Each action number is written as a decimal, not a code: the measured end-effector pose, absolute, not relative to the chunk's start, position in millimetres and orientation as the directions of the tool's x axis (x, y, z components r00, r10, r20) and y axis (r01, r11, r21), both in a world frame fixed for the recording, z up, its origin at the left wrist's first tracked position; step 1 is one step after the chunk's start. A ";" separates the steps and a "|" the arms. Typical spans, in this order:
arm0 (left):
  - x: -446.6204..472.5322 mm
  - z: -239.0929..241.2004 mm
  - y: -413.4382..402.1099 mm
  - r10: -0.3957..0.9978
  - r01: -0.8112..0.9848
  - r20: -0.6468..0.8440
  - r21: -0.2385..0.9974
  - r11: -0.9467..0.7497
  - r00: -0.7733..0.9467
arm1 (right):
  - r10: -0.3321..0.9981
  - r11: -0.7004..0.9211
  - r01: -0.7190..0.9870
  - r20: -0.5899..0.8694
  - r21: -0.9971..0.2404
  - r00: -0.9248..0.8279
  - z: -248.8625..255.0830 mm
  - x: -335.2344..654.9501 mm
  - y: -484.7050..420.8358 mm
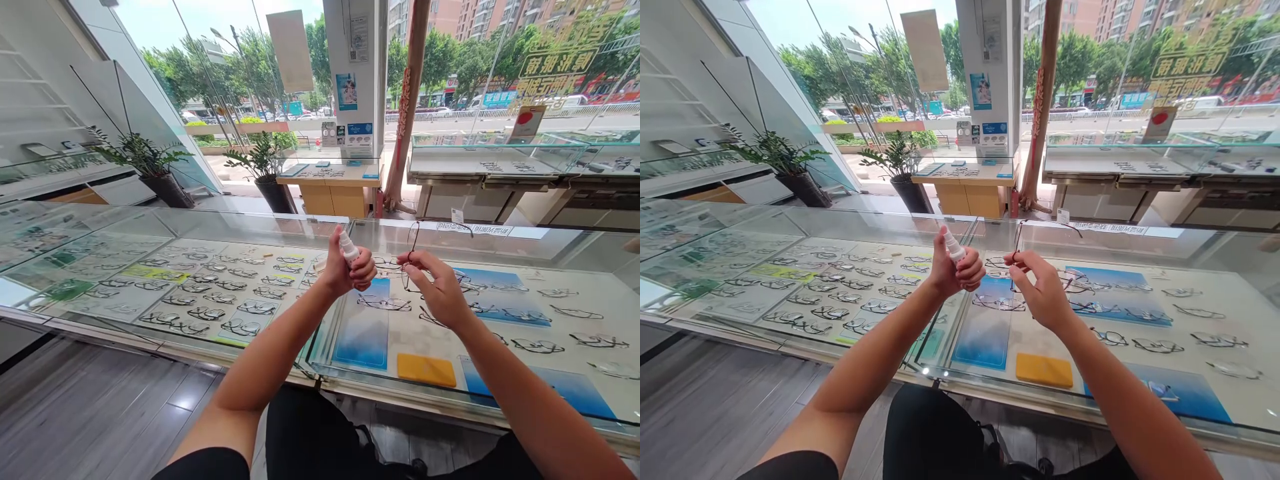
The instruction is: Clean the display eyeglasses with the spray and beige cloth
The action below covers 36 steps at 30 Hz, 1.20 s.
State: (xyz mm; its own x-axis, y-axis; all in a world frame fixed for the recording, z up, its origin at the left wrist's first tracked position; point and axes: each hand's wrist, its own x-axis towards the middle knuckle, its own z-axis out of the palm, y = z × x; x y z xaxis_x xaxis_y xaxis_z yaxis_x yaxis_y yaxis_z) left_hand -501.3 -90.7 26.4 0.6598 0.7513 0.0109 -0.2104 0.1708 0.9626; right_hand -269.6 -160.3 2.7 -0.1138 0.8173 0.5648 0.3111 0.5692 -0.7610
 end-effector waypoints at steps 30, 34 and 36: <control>-479.6 -0.1 -97.8 0.874 0.039 0.223 0.963 -0.265 0.432 | 0.893 0.312 -0.140 0.340 -0.940 -0.295 -3.2 -281.3 -158.0; -480.7 -1.0 -99.0 0.830 0.100 0.208 0.949 -0.300 0.517 | 0.932 0.266 -0.230 0.311 -0.936 -0.186 -4.3 -278.3 -151.0; -480.7 -2.6 -99.7 0.812 0.121 0.198 0.943 -0.311 0.549 | 0.940 0.254 -0.252 0.300 -0.934 -0.164 -6.4 -277.9 -148.6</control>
